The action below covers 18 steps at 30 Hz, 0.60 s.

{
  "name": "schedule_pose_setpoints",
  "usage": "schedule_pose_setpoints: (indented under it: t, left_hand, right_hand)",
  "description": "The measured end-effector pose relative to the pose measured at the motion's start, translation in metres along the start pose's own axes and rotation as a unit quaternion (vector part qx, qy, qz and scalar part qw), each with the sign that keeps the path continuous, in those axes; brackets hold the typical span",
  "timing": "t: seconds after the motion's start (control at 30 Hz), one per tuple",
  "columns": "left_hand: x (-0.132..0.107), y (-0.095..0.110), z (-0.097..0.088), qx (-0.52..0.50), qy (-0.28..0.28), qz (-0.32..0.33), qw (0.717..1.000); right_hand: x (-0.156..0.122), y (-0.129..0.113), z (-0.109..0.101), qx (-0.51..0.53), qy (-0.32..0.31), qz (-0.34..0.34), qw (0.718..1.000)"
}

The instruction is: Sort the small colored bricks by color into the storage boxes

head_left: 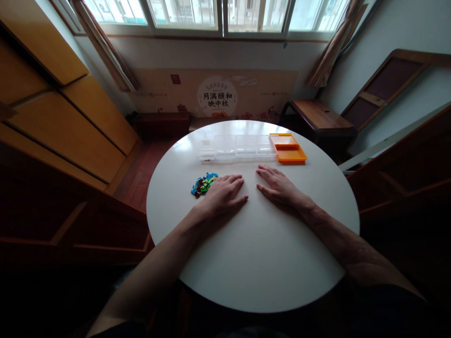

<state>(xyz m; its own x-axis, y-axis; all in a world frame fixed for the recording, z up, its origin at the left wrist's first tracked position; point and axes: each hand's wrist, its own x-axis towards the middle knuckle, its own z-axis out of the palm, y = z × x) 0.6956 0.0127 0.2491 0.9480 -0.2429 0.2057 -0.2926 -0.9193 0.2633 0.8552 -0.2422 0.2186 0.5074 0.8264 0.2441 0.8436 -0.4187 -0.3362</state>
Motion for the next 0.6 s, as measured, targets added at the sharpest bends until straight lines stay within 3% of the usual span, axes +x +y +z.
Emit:
schedule_pose_setpoints:
  t: [0.27, 0.6]
  left_hand:
    - [0.0017, 0.0035, -0.0025, 0.007, -0.010, -0.005, 1.000]
    - [0.0013, 0.0080, -0.0044, -0.012, 0.016, -0.013, 1.000]
  right_hand:
    - [0.0008, 0.0027, 0.0014, 0.005, -0.002, 0.009, 1.000]
    - [0.0012, 0.0005, 0.0025, 0.005, 0.015, 0.018, 1.000]
